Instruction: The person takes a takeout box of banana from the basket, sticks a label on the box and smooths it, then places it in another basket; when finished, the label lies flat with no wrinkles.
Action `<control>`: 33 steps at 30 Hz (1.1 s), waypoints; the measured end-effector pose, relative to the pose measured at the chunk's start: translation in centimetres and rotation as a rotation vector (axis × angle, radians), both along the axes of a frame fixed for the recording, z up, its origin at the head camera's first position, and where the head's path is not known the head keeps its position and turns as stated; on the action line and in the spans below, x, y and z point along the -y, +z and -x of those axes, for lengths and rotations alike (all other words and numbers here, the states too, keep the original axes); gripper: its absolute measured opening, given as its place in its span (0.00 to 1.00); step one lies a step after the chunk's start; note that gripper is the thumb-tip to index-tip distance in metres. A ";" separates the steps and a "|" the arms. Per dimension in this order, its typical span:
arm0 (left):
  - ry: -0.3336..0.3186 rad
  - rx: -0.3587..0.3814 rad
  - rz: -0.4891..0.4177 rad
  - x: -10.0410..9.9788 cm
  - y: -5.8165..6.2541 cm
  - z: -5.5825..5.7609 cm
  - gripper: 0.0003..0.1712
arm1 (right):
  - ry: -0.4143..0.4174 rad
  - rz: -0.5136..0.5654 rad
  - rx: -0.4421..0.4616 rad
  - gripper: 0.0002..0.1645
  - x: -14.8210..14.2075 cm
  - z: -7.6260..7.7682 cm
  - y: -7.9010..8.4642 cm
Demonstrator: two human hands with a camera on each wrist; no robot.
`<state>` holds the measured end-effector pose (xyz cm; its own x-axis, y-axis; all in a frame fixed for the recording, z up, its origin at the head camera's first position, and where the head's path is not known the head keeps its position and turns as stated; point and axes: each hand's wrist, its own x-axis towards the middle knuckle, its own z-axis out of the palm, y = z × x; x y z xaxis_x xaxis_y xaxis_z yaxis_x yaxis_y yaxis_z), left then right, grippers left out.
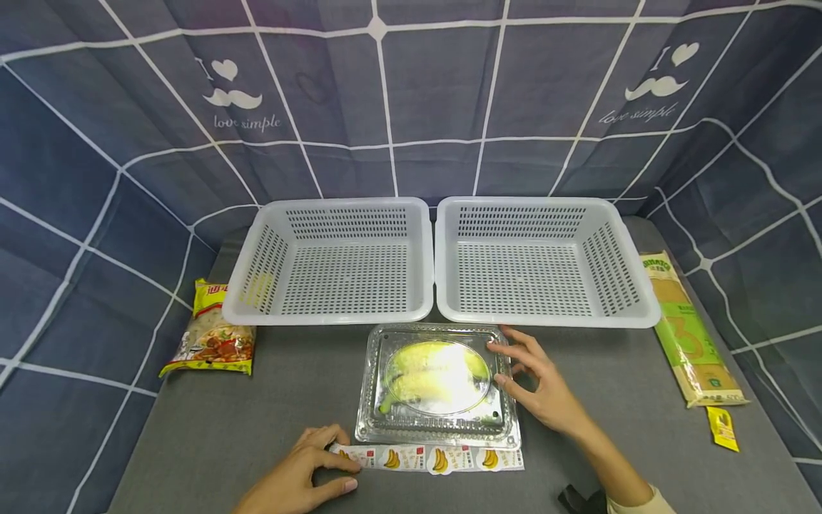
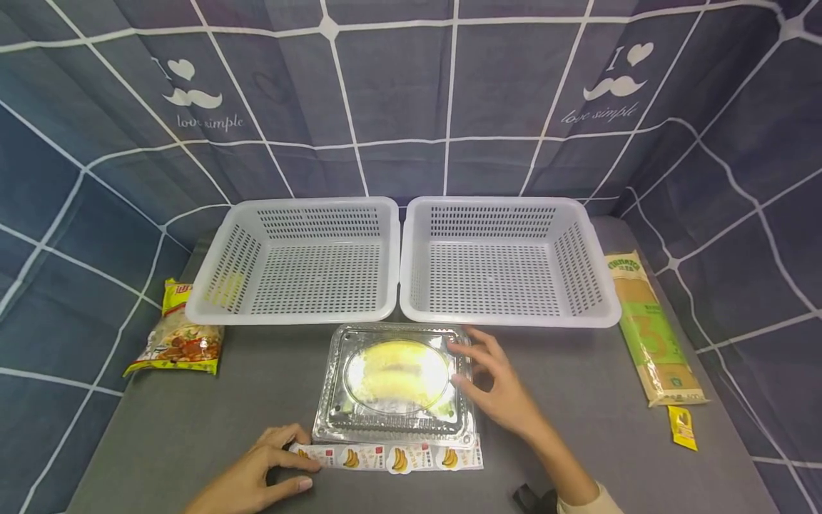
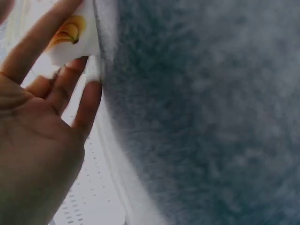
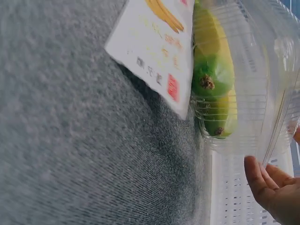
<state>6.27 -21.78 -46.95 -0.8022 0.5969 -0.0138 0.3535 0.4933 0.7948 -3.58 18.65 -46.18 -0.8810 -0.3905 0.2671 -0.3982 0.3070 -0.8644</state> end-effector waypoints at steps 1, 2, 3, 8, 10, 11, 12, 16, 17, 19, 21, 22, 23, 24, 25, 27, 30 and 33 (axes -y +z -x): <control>-0.009 0.046 -0.038 0.0 0.2 -0.1 0.10 | -0.008 -0.019 -0.022 0.29 0.0 -0.1 0.0; -0.020 0.084 -0.084 0.1 0.4 -0.1 0.11 | -0.017 -0.035 -0.031 0.29 0.0 -0.2 0.1; -0.039 0.104 -0.137 0.2 0.7 -0.2 0.13 | -0.031 -0.052 -0.046 0.29 0.0 -0.4 0.2; -0.145 0.129 -0.345 0.4 2.8 0.0 0.17 | -0.085 -0.101 -0.136 0.30 0.4 -0.9 1.1; -0.168 0.117 -0.379 0.4 4.0 0.2 0.18 | -0.077 -0.092 -0.195 0.29 0.7 -1.1 1.7; -0.179 0.083 -0.388 0.3 4.6 0.4 0.19 | -0.061 -0.083 -0.221 0.29 0.8 -1.2 2.0; -0.186 0.054 -0.395 0.2 5.1 0.6 0.19 | -0.036 -0.069 -0.247 0.29 1.0 -1.3 2.2; -0.189 -0.094 -0.383 -0.6 7.0 2.0 0.15 | 0.095 0.005 -0.314 0.28 1.9 -1.3 3.1; -0.187 -0.125 -0.375 -0.9 7.4 2.5 0.14 | 0.128 0.009 -0.312 0.27 2.1 -1.3 3.2; -0.177 -0.149 -0.352 -1.4 8.3 3.4 0.13 | 0.187 0.017 -0.308 0.26 2.5 -1.3 3.5; -0.172 -0.153 -0.333 -2.0 9.0 4.4 0.13 | 0.248 0.016 -0.295 0.26 2.9 -1.3 3.8; -0.175 -0.153 -0.328 -2.3 9.3 4.9 0.13 | 0.283 0.016 -0.285 0.26 3.0 -1.3 3.9; -0.180 -0.165 -0.319 -2.7 9.6 5.4 0.13 | 0.321 0.019 -0.274 0.26 3.2 -1.4 4.1; -0.182 -0.174 -0.310 -3.1 9.9 5.9 0.14 | 0.359 0.022 -0.263 0.25 3.4 -1.4 4.2; -0.186 -0.184 -0.303 -3.5 10.1 6.4 0.14 | 0.401 0.030 -0.252 0.25 3.6 -1.5 4.3; -0.194 -0.207 -0.286 -4.2 10.5 7.3 0.14 | 0.485 0.042 -0.225 0.24 4.1 -1.6 4.5; -0.200 -0.209 -0.267 -5.1 11.0 8.4 0.15 | 0.588 0.054 -0.174 0.22 4.9 -1.8 4.6; -0.203 -0.189 -0.264 -5.6 11.4 9.1 0.13 | 0.668 0.067 -0.124 0.21 5.6 -2.0 4.5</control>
